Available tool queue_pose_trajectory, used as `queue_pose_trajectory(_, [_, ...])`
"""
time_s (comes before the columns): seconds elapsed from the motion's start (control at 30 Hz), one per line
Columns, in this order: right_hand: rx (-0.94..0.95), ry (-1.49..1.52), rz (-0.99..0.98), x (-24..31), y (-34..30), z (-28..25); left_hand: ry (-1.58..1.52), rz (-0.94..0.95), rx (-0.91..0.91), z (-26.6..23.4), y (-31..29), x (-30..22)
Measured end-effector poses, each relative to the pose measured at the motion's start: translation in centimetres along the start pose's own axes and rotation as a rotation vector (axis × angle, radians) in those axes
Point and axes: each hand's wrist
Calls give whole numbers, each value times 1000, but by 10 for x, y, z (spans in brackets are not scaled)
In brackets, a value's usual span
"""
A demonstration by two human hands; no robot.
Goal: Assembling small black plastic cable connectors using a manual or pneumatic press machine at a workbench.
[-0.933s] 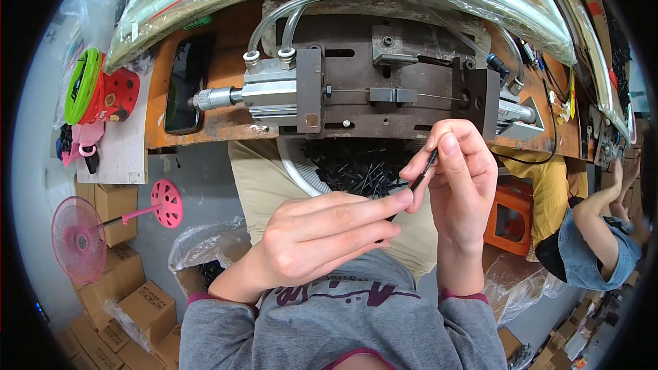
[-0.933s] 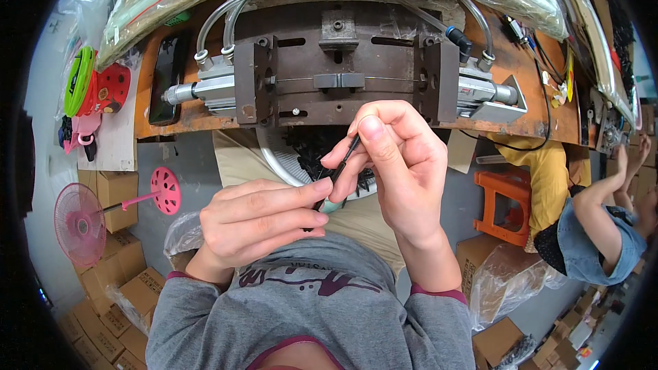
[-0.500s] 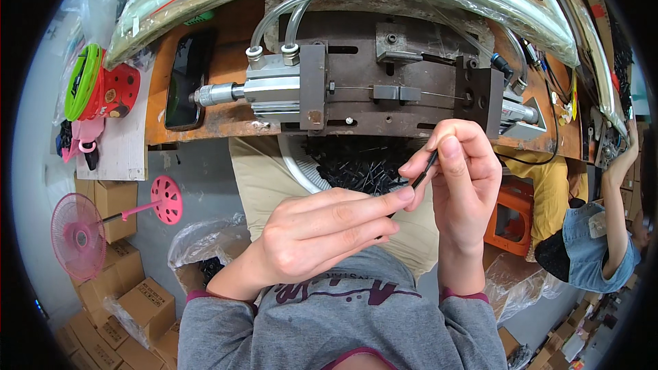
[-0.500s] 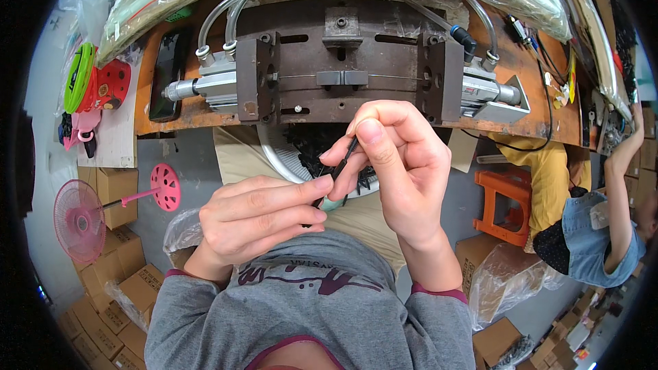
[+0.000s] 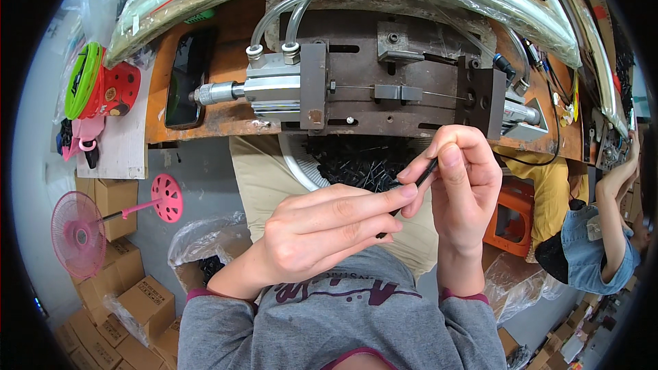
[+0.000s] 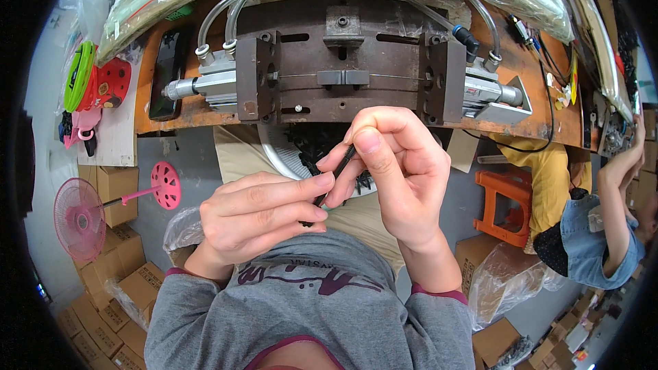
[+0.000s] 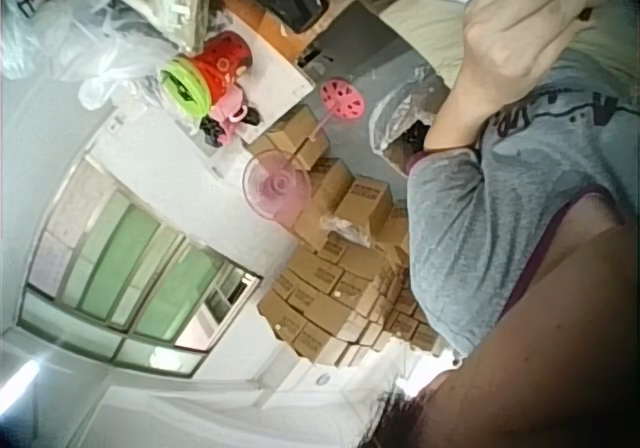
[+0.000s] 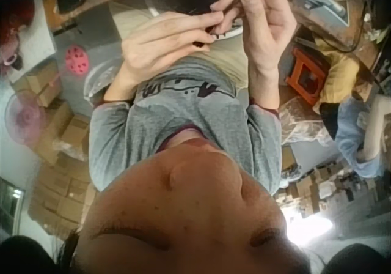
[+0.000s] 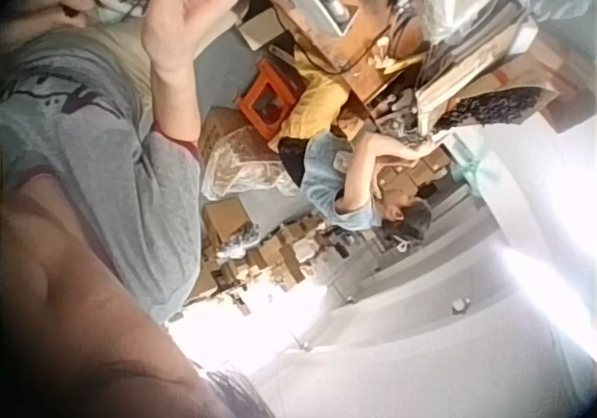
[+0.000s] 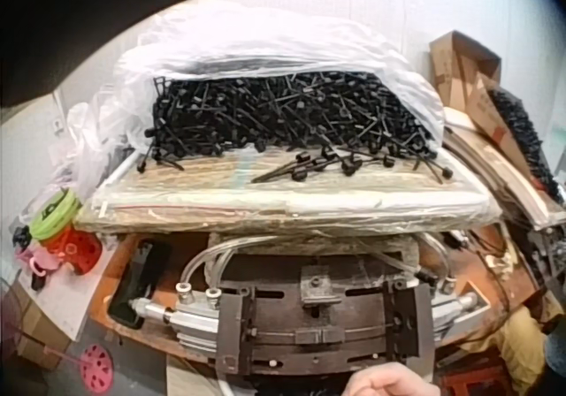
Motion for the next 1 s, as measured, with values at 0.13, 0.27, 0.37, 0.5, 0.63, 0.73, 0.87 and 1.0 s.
queue_pose_trajectory(0.13, [2, -7, -3, -1, -1, -1, -13, -18, 3, 1, -1, 0])
queue_pose_trajectory(0.27, [-2, 8, 9, -2, -1, -1, -24, -26, 4, 1, -3, 2])
queue_pose_trajectory(0.37, [4, 126, 78, -2, 1, -2, 6, 0, 10, 0, -1, 2])
queue_pose_trajectory(0.5, [29, 184, 118, -5, 0, -5, 29, 24, -5, 3, -2, 4])
queue_pose_trajectory(0.63, [72, 228, 211, -4, 1, -12, 41, 19, -24, 8, -3, 5])
queue_pose_trajectory(0.73, [56, 325, 263, -10, -3, -15, 10, 15, -32, 12, -4, 9])
queue_pose_trajectory(0.87, [-52, 182, 232, -11, -6, -15, -60, -65, -154, 24, -8, 18])
queue_pose_trajectory(1.0, [-247, -186, 81, -13, -12, -15, 214, -54, -179, 31, 0, 30])
Point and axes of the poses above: each hand's wrist, its own y-axis towards the middle knuckle, its own z-axis out of the palm, x = y × z, and after that the axes turned 4 degrees about z, right-handed
